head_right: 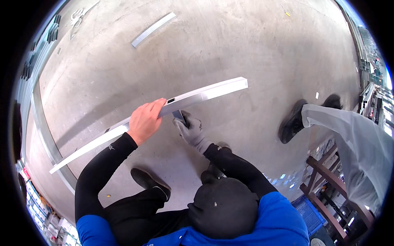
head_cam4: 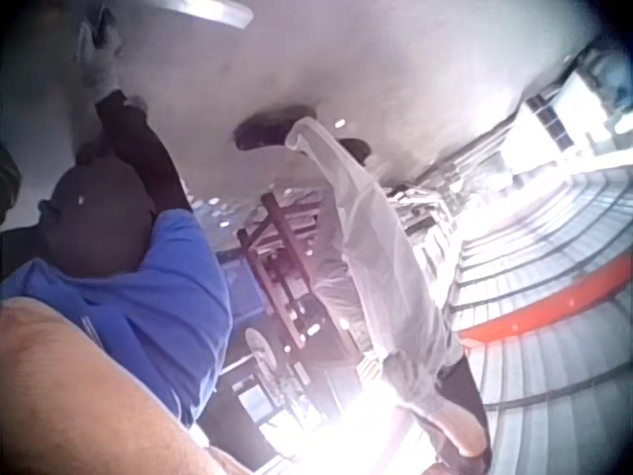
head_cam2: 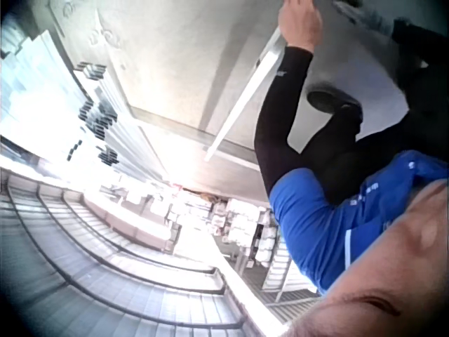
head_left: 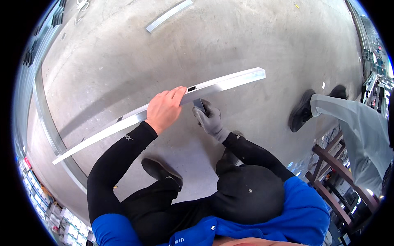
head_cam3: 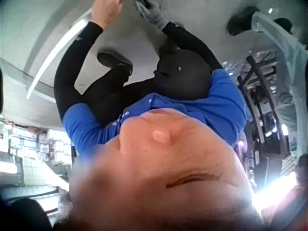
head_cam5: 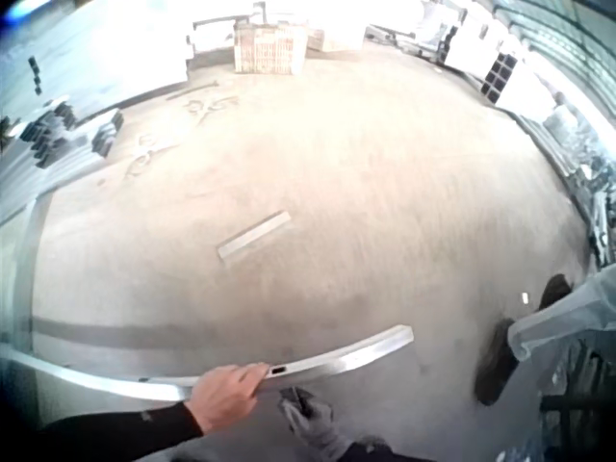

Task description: The person handles long metal bars and decorative metal pieces, aligning them on the floor and assembling them into a frame-like structure. They repeatedly position and adjust the components, then hand the assembled piece to a coworker.

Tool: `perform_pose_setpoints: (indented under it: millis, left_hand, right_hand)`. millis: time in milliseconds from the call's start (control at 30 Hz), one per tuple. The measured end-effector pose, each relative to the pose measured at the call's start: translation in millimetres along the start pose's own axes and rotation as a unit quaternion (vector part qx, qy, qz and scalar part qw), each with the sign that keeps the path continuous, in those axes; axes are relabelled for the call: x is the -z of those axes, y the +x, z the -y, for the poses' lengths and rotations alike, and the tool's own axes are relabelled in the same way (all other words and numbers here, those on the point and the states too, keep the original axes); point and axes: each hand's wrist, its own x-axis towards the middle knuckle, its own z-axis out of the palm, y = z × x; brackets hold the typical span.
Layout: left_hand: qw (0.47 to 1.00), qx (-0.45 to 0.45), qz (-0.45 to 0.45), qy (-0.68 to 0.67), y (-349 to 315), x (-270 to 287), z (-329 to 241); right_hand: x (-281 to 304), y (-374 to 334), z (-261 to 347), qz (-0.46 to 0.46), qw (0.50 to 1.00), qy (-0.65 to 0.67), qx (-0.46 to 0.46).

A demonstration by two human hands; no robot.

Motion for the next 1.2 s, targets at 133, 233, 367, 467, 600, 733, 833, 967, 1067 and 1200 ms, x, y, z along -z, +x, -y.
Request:
perform_pose_setpoints:
  millis: [133,233,367,467,600,733,833,967,1067,1200]
  left_hand:
    - [1.000,-0.008,0.016,-0.015,0,14,-2]
    - [1.000,-0.016,0.001,-0.006,-1,20,-3]
    - [1.000,-0.018,0.003,-0.017,1,26,-4]
    - [1.000,-0.022,0.001,-0.018,3,29,-8]
    - [1.000,-0.019,-0.014,-0.013,3,29,-8]
    - [1.000,-0.008,0.004,-0.027,5,30,-9]
    - [0.999,-0.018,0.015,-0.035,8,26,-8]
    - [0.997,0.007,0.039,-0.065,7,10,4]
    - [0.995,0.035,0.074,-0.057,10,3,11]
    - [0.998,0.026,0.042,-0.034,9,-13,21]
  right_hand:
    - [-2,3,-13,-0.013,0.991,-0.065,0.118]
    - [-4,1,-2,0.004,0.998,-0.013,0.065]
    - [-4,0,9,0.035,0.994,0.095,-0.046]
    - [-9,-4,2,0.003,0.996,0.088,-0.001]
    - [-11,-5,20,0.007,0.997,0.079,-0.007]
    - [-5,-3,23,0.010,0.996,-0.033,0.078]
    - [-4,3,17,0.014,0.998,-0.055,0.035]
    - [3,20,34,0.062,0.993,0.077,-0.065]
    - [-1,18,4,0.027,0.992,0.124,-0.010]
    - [9,12,-6,0.078,0.968,0.180,-0.155]
